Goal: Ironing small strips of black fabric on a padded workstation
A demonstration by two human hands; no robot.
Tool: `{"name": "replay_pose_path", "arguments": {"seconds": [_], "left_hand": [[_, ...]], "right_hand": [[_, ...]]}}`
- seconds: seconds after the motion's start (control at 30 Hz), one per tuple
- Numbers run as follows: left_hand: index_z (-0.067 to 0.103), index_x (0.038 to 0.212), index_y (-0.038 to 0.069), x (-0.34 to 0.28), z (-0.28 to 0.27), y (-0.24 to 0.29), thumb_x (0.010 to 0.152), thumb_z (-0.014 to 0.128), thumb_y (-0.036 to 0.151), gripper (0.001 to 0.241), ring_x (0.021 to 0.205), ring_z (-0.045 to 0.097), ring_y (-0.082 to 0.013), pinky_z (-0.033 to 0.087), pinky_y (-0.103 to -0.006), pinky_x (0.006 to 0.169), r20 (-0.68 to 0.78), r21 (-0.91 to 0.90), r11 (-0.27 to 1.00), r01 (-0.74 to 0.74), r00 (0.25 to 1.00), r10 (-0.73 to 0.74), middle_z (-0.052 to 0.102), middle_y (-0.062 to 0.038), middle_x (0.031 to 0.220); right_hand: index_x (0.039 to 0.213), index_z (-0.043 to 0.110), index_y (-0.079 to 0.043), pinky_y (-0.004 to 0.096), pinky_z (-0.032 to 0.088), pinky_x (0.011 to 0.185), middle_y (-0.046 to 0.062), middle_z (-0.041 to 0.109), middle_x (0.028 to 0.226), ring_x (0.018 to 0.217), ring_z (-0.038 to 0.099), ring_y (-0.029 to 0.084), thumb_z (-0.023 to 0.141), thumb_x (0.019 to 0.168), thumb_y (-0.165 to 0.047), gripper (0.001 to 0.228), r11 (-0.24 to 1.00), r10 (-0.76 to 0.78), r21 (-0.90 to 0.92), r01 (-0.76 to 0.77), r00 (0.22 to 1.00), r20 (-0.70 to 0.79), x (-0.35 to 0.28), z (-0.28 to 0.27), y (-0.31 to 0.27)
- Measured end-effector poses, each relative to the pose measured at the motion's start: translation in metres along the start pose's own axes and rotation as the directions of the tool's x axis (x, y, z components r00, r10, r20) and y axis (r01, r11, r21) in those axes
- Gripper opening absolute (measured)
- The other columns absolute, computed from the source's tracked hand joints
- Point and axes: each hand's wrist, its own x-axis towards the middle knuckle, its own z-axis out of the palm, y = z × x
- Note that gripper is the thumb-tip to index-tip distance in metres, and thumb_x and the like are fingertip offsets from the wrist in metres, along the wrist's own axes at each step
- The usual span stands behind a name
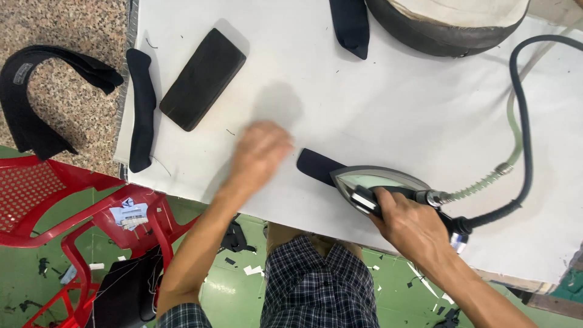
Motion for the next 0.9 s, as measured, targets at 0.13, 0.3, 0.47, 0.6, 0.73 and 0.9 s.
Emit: {"name": "replay_pose_path", "arguments": {"seconds": [0.13, 0.3, 0.47, 0.6, 0.73, 0.9], "left_hand": [[0.074, 0.105, 0.012, 0.013, 0.014, 0.033, 0.091, 0.079, 0.022, 0.018, 0.105, 0.061, -0.0232, 0.048, -0.0406, 0.096, 0.213, -0.061, 0.997, -0.039, 0.976, 0.051, 0.064, -0.003, 0.102], [0.064, 0.097, 0.009, 0.021, 0.022, 0.032, 0.088, 0.084, 0.016, 0.023, 0.093, 0.051, -0.0243, 0.043, -0.0373, 0.085, 0.4, 0.021, 0.99, -0.142, 0.908, 0.122, 0.053, -0.005, 0.095], [0.063, 0.091, 0.007, 0.024, 0.022, 0.034, 0.086, 0.086, 0.013, 0.024, 0.098, 0.053, -0.028, 0.043, -0.0403, 0.086, 0.393, -0.074, 0.993, -0.094, 0.912, 0.115, 0.054, -0.009, 0.1], [0.071, 0.092, 0.006, 0.032, 0.023, 0.038, 0.088, 0.079, 0.034, 0.029, 0.1, 0.052, -0.028, 0.043, -0.0416, 0.089, 0.546, -0.026, 1.0, 0.001, 0.838, 0.014, 0.057, -0.008, 0.099], [0.074, 0.085, 0.007, 0.034, 0.035, 0.038, 0.089, 0.079, 0.026, 0.021, 0.093, 0.05, -0.0268, 0.041, -0.0392, 0.084, 0.595, -0.037, 0.998, -0.059, 0.801, 0.069, 0.053, -0.006, 0.091], [0.077, 0.082, 0.013, 0.03, 0.049, 0.03, 0.094, 0.073, 0.017, 0.013, 0.089, 0.048, -0.0251, 0.037, -0.038, 0.083, 0.582, -0.084, 0.995, 0.057, 0.813, 0.003, 0.052, -0.001, 0.087]], "right_hand": [[0.126, 0.055, -0.023, 0.037, 0.06, 0.06, -0.001, 0.065, 0.077, 0.07, 0.074, 0.02, 0.071, 0.078, -0.045, 0.056, 0.998, -0.043, -0.039, 0.042, 0.999, -0.027, -0.02, 0.011, 0.022], [0.127, 0.047, -0.011, 0.037, 0.055, 0.037, 0.006, 0.065, 0.082, 0.053, 0.063, 0.02, 0.06, 0.097, -0.038, 0.043, 0.991, -0.137, 0.004, 0.137, 0.99, 0.026, -0.028, 0.007, 0.029], [0.127, 0.053, -0.01, 0.038, 0.05, 0.036, 0.004, 0.062, 0.078, 0.055, 0.064, 0.021, 0.063, 0.093, -0.048, 0.051, 0.984, -0.177, -0.012, 0.177, 0.979, -0.105, -0.026, 0.003, 0.028], [0.143, 0.047, -0.018, 0.033, 0.056, 0.041, 0.003, 0.059, 0.087, 0.066, 0.063, 0.017, 0.044, 0.093, -0.063, 0.067, 0.987, -0.162, -0.021, 0.161, 0.986, -0.035, -0.03, -0.017, 0.031], [0.158, 0.028, -0.02, 0.032, 0.055, 0.035, 0.002, 0.056, 0.084, 0.057, 0.061, 0.016, 0.044, 0.094, -0.058, 0.076, 0.973, -0.211, 0.111, 0.202, 0.974, 0.077, -0.027, -0.012, 0.035], [0.145, 0.048, -0.013, 0.035, 0.048, 0.031, 0.003, 0.061, 0.074, 0.044, 0.058, 0.017, 0.048, 0.095, -0.062, 0.07, 0.948, -0.318, -0.018, 0.318, 0.946, -0.067, -0.019, -0.016, 0.021]]}}
